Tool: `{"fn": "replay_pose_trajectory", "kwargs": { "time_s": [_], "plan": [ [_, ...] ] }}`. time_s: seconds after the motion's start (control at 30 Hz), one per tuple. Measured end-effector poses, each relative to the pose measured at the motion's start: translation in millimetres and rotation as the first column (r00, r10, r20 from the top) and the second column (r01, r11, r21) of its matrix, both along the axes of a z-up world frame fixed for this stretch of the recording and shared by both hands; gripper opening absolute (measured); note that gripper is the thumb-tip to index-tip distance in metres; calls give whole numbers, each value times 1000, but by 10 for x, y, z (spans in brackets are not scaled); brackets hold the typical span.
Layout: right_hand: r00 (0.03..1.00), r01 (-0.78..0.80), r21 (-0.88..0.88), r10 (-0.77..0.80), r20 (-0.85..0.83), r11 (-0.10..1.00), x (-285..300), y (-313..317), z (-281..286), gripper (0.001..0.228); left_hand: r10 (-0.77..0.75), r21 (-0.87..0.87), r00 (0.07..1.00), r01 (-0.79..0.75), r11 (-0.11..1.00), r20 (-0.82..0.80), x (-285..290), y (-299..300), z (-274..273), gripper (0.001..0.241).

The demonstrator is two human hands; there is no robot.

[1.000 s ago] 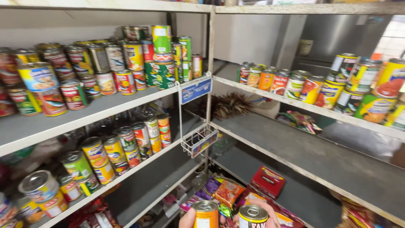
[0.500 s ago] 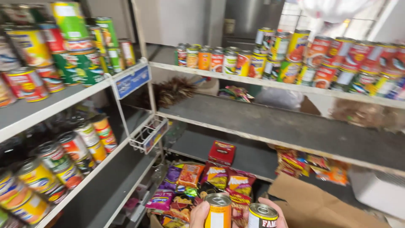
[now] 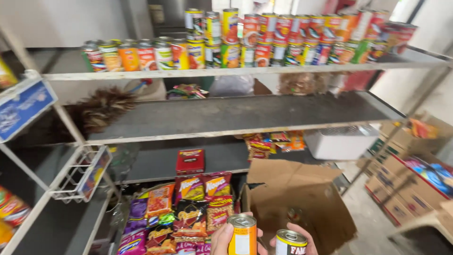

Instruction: Organizing and straightening canned food items on retail shelves in a grocery store.

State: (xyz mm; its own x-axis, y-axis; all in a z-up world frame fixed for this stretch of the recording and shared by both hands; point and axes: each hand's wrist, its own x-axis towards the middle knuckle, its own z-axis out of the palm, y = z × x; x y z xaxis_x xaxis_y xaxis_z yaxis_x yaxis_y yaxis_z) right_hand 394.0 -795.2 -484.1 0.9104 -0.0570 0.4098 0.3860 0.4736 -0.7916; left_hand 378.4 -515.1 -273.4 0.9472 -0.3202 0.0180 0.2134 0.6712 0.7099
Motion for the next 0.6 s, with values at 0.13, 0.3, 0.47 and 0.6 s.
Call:
{"fn": "replay_pose_trajectory", "kwargs": {
  "time_s": [0.13,0.3,0.47,0.6],
  "plan": [
    [988,43,244,-5,-155,969,-512,-183,387,60,-133,9,991,133,991,-29,-92,-282,107,66],
    [982,178,329,-146,-122,927,-1020,-304,760,72,-218,58,972,223,973,-92,-158,-781,261,61],
    [995,94,358,-100,0,929,-1217,-614,1035,69,-293,87,949,304,949,-120,-201,-1287,290,60],
    [987,150,393,-162,-2,907,-1251,-1053,1023,66,-329,88,939,338,937,-100,-200,-1753,317,60]
  ]
}}
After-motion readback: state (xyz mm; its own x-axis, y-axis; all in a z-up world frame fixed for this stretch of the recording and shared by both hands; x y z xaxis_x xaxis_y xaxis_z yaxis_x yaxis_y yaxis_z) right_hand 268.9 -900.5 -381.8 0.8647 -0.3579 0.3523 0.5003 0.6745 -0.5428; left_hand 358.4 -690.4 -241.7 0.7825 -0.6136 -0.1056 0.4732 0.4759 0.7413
